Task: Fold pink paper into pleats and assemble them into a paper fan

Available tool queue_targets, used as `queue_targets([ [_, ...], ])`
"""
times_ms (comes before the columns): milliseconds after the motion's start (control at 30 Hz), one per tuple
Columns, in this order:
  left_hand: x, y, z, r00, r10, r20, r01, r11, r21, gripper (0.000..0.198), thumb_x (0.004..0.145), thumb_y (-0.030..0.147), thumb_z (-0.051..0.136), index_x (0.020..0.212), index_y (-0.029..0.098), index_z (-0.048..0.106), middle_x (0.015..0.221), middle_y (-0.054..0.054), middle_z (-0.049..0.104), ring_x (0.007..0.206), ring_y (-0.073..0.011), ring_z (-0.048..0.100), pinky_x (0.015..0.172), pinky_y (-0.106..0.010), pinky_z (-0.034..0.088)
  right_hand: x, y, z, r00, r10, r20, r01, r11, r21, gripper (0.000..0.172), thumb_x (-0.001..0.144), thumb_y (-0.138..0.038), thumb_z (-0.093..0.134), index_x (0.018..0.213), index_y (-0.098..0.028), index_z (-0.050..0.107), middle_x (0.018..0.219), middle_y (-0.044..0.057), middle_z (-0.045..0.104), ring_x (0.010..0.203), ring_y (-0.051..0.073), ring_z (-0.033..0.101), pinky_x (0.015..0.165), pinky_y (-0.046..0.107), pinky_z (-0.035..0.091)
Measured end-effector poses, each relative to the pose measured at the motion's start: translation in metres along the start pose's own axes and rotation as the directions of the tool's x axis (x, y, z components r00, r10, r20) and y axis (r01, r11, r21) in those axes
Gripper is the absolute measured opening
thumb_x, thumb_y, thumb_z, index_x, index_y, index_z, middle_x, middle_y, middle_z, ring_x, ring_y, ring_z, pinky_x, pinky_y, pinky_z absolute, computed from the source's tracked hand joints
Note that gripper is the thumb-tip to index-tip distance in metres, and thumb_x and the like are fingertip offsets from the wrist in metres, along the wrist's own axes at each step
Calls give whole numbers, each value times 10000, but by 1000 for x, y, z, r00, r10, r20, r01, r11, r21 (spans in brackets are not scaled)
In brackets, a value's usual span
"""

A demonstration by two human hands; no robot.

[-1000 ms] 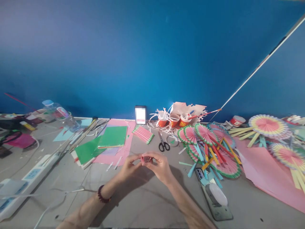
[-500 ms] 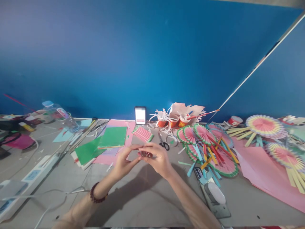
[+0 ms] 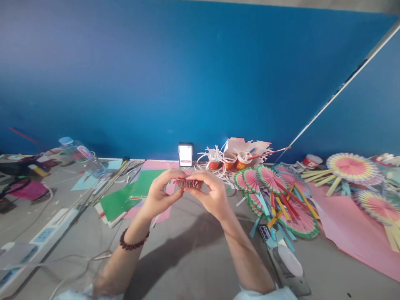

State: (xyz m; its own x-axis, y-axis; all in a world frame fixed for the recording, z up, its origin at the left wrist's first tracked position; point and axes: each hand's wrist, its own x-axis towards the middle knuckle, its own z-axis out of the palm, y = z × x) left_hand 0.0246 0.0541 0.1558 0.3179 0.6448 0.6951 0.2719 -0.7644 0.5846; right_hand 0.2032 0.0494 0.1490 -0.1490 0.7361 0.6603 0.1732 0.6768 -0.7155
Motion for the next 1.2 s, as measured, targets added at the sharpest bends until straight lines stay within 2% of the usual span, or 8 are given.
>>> queue_targets([
  [267,-7,-8,0,1000,1,15,-1,999,49,221,824,159,595,1042,193,592,941,-54,673,850,-159,629,765,-275,503,-6,12,1,1000,7,25,-7,1000,-24,179,766,-258,721,938,-253,673,920,48,702,888,206,654,776,330,547],
  [433,-6,-9,0,1000,3,19,-3,1000,23,229,821,145,603,1044,195,594,931,-48,659,827,-145,611,754,-265,495,-7,12,0,999,34,35,-34,999,-19,223,767,-240,718,985,-263,676,974,49,708,898,207,668,802,339,553],
  [600,-3,-7,-3,1000,-13,29,13,1000,-3,200,817,150,607,1013,188,612,929,-60,650,848,-156,605,754,-277,496,-7,8,-2,996,67,54,-68,998,16,249,784,-228,701,1030,-260,672,935,39,721,804,184,685,723,298,567],
  [667,-3,-7,-3,999,-5,34,5,1000,-7,208,816,151,606,1020,189,613,951,-70,652,880,-167,609,778,-295,500,-6,7,-3,998,40,52,-41,999,9,212,805,-206,675,1009,-263,676,925,32,726,796,176,685,715,290,564],
  [800,-5,-6,-3,999,43,30,-43,999,-3,238,815,133,607,1045,196,610,973,-76,666,906,-174,623,797,-304,509,-3,6,-4,996,-73,47,75,996,-41,177,814,-170,655,958,-269,685,956,34,724,912,193,671,792,312,549],
  [1000,-5,-6,-3,996,94,-2,-94,996,13,206,814,117,609,1004,195,612,962,-77,686,891,-172,644,795,-301,520,-6,5,0,1000,-26,8,27,1000,-5,231,799,-166,673,1006,-266,677,908,29,719,766,162,682,694,282,568],
  [1100,-4,-5,-2,992,123,-27,-122,992,27,194,818,121,605,997,192,619,964,-87,690,906,-182,648,794,-314,529,-5,3,1,994,-106,-13,105,993,-45,191,808,-154,660,951,-273,702,924,27,722,857,176,680,772,306,559],
  [1200,-4,-4,-1,989,139,-41,-137,990,42,196,815,106,602,989,192,627,952,-83,691,880,-175,653,768,-302,538,-3,-1,0,988,-152,-35,148,984,-98,206,803,-158,669,960,-285,715,923,30,707,850,170,669,762,304,556],
])
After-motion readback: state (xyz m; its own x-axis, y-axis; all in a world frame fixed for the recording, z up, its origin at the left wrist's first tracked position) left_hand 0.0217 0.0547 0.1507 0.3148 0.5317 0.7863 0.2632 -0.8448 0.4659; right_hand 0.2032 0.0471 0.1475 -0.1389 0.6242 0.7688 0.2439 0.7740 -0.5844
